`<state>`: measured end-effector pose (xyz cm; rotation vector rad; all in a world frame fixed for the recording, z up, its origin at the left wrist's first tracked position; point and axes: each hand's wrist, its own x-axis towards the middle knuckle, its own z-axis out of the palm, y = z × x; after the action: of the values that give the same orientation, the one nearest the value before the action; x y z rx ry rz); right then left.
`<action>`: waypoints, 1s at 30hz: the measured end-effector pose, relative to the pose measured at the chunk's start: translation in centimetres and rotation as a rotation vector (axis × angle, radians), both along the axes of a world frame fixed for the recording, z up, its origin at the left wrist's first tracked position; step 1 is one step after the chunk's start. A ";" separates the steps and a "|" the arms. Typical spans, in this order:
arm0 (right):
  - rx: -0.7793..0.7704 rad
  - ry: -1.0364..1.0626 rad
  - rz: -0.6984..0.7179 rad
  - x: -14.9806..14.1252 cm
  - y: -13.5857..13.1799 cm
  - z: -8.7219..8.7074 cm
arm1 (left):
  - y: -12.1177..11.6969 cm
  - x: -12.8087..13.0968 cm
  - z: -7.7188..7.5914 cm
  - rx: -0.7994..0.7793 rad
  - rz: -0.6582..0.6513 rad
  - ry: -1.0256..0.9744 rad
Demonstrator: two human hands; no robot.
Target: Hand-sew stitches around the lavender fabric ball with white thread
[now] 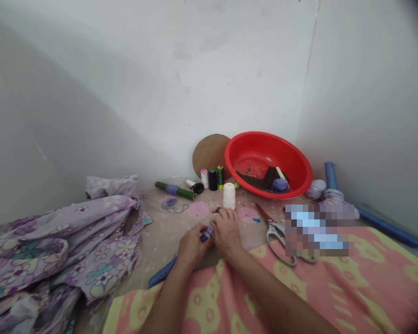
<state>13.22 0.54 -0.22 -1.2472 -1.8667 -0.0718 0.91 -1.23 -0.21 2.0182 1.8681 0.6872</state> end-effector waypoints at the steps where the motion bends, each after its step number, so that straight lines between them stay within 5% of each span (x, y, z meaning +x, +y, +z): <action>1: 0.006 0.111 0.030 0.0 0.2 0.1 | 0.0 0.0 0.0 -0.010 0.005 -0.006; 10: -0.384 1.115 0.444 1.7 0.8 0.6 | 0.7 -0.7 -0.5 -0.005 -0.047 -0.063; 14: -0.250 1.306 0.442 2.9 1.0 1.1 | 1.0 -0.8 -0.5 -0.009 -0.057 -0.069; 22: 0.011 1.183 0.056 5.1 2.0 0.9 | 0.8 -0.8 -0.2 -0.032 -0.036 -0.040; 30: 0.117 0.913 -0.015 5.0 0.6 1.7 | 0.7 -0.6 0.1 -0.051 -0.023 -0.066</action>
<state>18.26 1.12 1.53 -0.9675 -1.0405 0.3263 0.30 -0.54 -0.07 1.9583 1.8040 0.6844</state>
